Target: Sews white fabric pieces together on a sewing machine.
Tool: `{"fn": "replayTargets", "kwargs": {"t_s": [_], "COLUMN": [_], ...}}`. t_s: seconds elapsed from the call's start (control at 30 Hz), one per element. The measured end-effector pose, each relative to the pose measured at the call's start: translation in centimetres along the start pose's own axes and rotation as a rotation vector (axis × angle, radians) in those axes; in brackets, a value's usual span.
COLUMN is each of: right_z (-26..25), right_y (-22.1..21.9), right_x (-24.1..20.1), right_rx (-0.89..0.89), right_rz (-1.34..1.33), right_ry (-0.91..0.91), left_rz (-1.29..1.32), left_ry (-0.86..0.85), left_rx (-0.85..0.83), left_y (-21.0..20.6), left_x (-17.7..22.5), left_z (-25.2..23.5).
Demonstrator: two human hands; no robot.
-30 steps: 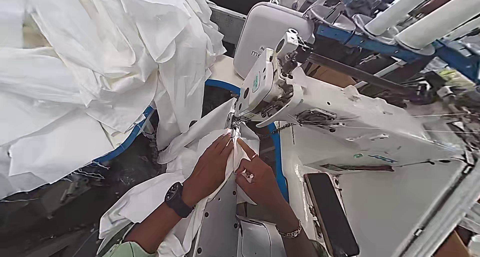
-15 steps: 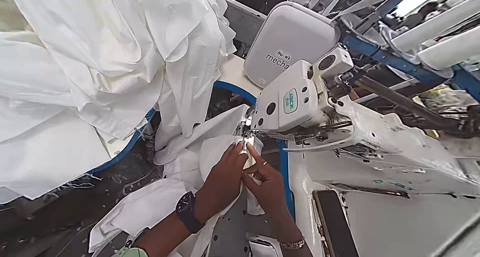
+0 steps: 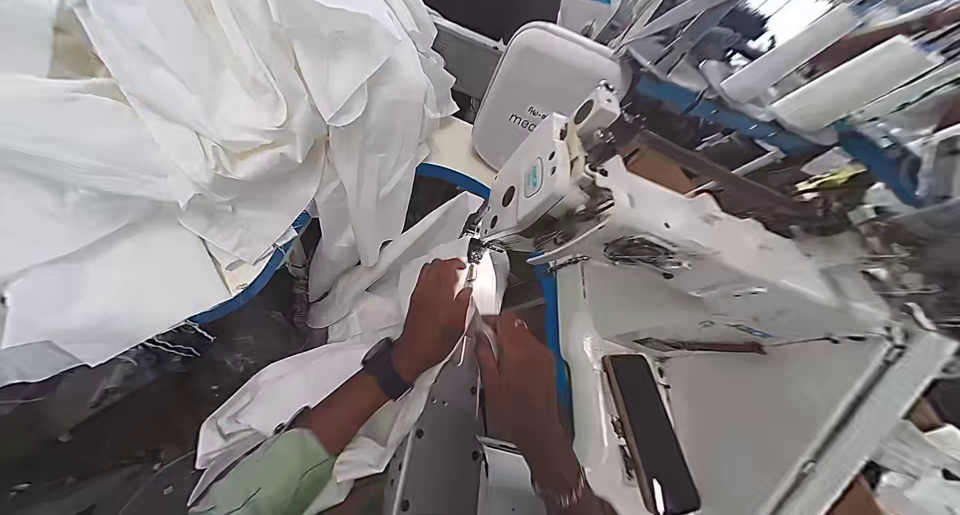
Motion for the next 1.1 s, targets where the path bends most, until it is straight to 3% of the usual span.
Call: {"fn": "replayTargets", "kwargs": {"t_s": [0.1, 0.17, 0.23, 0.3, 0.37, 0.43, 0.5, 0.57, 0.63, 0.77, 0.87, 0.97, 1.1], "right_z": [5.6, 9.4, 10.3, 7.5, 5.2, 6.6, 7.0, 6.1, 4.6, 4.5, 3.8, 2.2, 0.5], "right_y": [0.9, -1.3, -1.5, 1.9, 4.3, 1.9, -0.1, 1.5, 3.4, 0.0, 0.3, -0.4, -0.8], "right_x": [2.3, 6.2, 7.8, 4.1, -2.9, -6.8, -6.4, -5.5, -6.7, -8.1, -8.1, -8.5, -7.2], "right_rx": [-0.242, -0.355, -0.372, -0.290, -0.247, -0.354, -0.575, -0.594, -0.540, -0.517, -0.447, -0.369, -0.439], "right_rz": [-0.089, -0.370, -0.571, -0.359, 0.001, 0.112, 0.094, 0.157, 0.280, 0.272, 0.411, 0.536, 0.497], "right_ry": [-0.186, -0.252, -0.216, 0.024, 0.240, 0.212, -0.021, -0.132, -0.113, 0.002, 0.044, 0.135, 0.029], "left_rz": [-0.024, -0.051, -0.004, 0.117, 0.213, 0.198, 0.185, 0.158, 0.118, 0.101, 0.156, 0.212, 0.298], "left_ry": [0.264, 0.262, 0.201, 0.192, 0.204, 0.215, 0.204, 0.196, 0.153, 0.081, 0.084, 0.065, 0.052], "left_rx": [-0.398, -0.451, -0.381, -0.395, -0.486, -0.571, -0.580, -0.618, -0.641, -0.571, -0.618, -0.544, -0.509], "left_y": [1.6, 1.6, 1.6, 1.5, 1.1, 0.6, 1.1, 1.2, 1.1, 1.6, 1.2, 1.4, 0.5], "left_x": [0.4, 0.9, 1.1, 0.2, -0.8, -1.2, -1.2, -1.1, -0.2, -0.6, -0.7, -0.9, -1.6], "left_z": [5.2, 8.4, 9.6, 9.3, 8.6, 8.6, 6.8, 6.5, 7.6, 7.7, 8.1, 6.9, 4.6]}}
Point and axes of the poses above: each hand's wrist, its own z-axis away from the middle knuckle, its own y-axis out of the back of the hand, x = y × z, the point moved 8 cm from there along -z, towards the middle knuckle, and after that the axes turned 8 degrees about y, right-handed, at the moved point
